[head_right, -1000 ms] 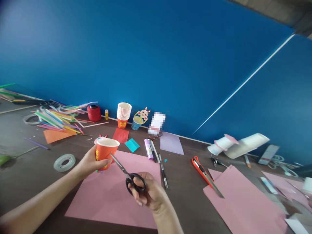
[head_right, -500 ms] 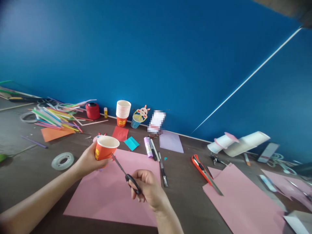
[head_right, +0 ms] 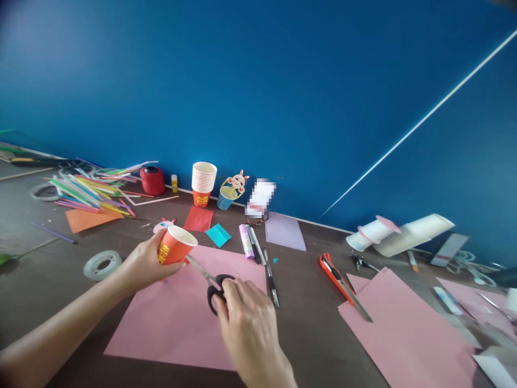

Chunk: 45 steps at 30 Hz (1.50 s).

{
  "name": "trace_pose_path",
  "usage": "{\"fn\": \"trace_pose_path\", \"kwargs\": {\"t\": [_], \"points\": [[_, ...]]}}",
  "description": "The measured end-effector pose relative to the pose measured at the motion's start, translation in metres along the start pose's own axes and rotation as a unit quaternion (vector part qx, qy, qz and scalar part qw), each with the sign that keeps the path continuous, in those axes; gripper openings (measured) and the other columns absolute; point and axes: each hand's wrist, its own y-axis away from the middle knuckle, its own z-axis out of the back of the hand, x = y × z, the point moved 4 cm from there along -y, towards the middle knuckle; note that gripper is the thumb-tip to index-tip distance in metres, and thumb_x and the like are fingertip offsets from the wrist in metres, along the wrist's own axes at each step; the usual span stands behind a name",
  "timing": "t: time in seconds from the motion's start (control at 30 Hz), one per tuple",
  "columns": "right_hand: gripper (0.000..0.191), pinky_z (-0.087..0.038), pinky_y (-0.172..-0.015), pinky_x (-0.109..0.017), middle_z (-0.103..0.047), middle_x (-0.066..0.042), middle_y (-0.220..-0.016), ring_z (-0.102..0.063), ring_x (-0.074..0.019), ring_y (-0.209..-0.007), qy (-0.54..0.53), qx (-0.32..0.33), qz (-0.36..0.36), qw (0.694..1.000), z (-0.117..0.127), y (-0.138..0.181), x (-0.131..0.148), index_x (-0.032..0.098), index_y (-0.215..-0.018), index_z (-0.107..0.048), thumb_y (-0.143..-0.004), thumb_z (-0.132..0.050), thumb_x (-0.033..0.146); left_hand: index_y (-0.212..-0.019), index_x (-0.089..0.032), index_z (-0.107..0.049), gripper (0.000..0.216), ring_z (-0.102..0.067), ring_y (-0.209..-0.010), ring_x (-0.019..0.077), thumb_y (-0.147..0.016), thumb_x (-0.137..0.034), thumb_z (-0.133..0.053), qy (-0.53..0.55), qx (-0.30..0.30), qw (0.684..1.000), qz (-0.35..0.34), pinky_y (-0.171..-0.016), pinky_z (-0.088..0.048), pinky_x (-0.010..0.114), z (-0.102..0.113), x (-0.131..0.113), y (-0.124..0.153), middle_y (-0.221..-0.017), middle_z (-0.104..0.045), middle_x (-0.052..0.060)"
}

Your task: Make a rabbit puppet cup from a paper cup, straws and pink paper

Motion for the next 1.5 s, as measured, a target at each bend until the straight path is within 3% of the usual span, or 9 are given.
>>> {"fn": "trace_pose_path", "kwargs": {"t": [0.2,0.37,0.47,0.6,0.7,0.77,0.93,1.1,1.5], "points": [[0.018,-0.038,-0.073,-0.033,-0.064,-0.007,-0.088,-0.053,-0.0216,-0.081,-0.007,-0.055,0.001,0.998,0.002,-0.003,-0.006,0.019,-0.099,-0.058,-0.083,-0.051,0.019,-0.092,-0.023,-0.054,0.037,-0.057,-0.061,0.0217,-0.060,-0.039,-0.063,-0.034,-0.007,0.999,0.009,-0.052,-0.035,0.025,-0.001,0.002,0.001,-0.072,-0.061,0.002],[0.007,-0.040,-0.065,-0.029,-0.061,-0.003,-0.073,-0.054,-0.0181,-0.070,-0.200,0.023,-0.124,0.972,-0.008,-0.005,-0.015,0.019,-0.082,-0.061,-0.075,-0.060,0.020,-0.106,-0.024,-0.049,0.050,-0.060,-0.073,0.0237,-0.060,-0.035,-0.064,-0.066,-0.038,0.996,-0.041,-0.058,-0.039,0.027,0.000,-0.003,0.002,-0.086,-0.062,0.003],[0.011,-0.036,-0.052,-0.023,-0.056,0.000,-0.060,-0.049,-0.0120,-0.055,-0.407,0.120,-0.233,0.875,-0.021,-0.004,-0.023,0.016,-0.072,-0.059,-0.073,-0.062,0.027,-0.110,-0.026,-0.046,0.055,-0.060,-0.080,0.0235,-0.058,-0.029,-0.065,-0.045,-0.054,0.995,-0.071,-0.064,-0.042,0.029,0.001,-0.005,0.004,-0.095,-0.062,0.002],[0.024,-0.029,-0.044,-0.019,-0.053,0.002,-0.048,-0.042,-0.0072,-0.044,-0.593,0.196,-0.279,0.730,-0.033,-0.003,-0.030,0.013,-0.065,-0.058,-0.068,-0.066,0.035,-0.113,-0.024,-0.043,0.061,-0.059,-0.081,0.0219,-0.057,-0.028,-0.068,0.076,-0.047,0.993,-0.080,-0.070,-0.045,0.030,0.000,-0.005,0.003,-0.094,-0.061,0.002],[0.028,-0.022,-0.039,-0.019,-0.053,0.001,-0.043,-0.039,-0.0061,-0.037,-0.664,0.213,-0.281,0.659,-0.037,-0.002,-0.034,0.011,-0.065,-0.058,-0.065,-0.069,0.037,-0.113,-0.021,-0.043,0.061,-0.058,-0.081,0.0214,-0.059,-0.030,-0.070,0.258,-0.018,0.966,-0.023,-0.070,-0.047,0.032,0.000,0.001,0.000,-0.093,-0.059,0.004],[0.031,-0.021,-0.039,-0.019,-0.053,0.001,-0.042,-0.038,-0.0060,-0.036,-0.691,0.202,-0.271,0.639,-0.035,-0.003,-0.037,0.011,-0.066,-0.058,-0.063,-0.070,0.040,-0.112,-0.021,-0.043,0.058,-0.058,-0.079,0.0207,-0.061,-0.032,-0.070,0.398,0.035,0.917,0.020,-0.069,-0.049,0.034,-0.004,0.005,-0.001,-0.091,-0.059,0.004],[0.030,-0.026,-0.043,-0.018,-0.054,0.001,-0.046,-0.040,-0.0060,-0.041,-0.695,0.132,-0.258,0.658,-0.027,-0.008,-0.036,0.010,-0.069,-0.059,-0.065,-0.070,0.038,-0.100,-0.015,-0.055,0.044,-0.061,-0.079,0.0229,-0.064,-0.036,-0.069,0.588,0.203,0.782,0.046,-0.072,-0.049,0.036,-0.020,0.011,0.004,-0.085,-0.064,0.008],[0.029,-0.030,-0.047,-0.019,-0.055,0.000,-0.054,-0.044,-0.0064,-0.044,-0.664,0.131,-0.267,0.686,-0.030,-0.009,-0.032,0.011,-0.070,-0.058,-0.067,-0.069,0.038,-0.107,-0.013,-0.057,0.033,-0.058,-0.095,0.0256,-0.078,-0.029,-0.053,0.667,0.216,0.709,0.075,-0.081,-0.046,0.038,-0.030,0.013,0.011,-0.102,-0.064,0.013],[0.026,-0.030,-0.050,-0.020,-0.055,0.001,-0.053,-0.045,-0.0083,-0.051,-0.608,0.163,-0.222,0.745,-0.029,-0.007,-0.036,0.013,-0.072,-0.056,-0.073,-0.064,0.037,-0.097,-0.009,-0.061,0.034,-0.061,-0.086,0.0277,-0.075,-0.033,-0.051,0.727,0.203,0.634,0.168,-0.079,-0.046,0.042,-0.032,0.017,0.012,-0.090,-0.067,0.013]]}}
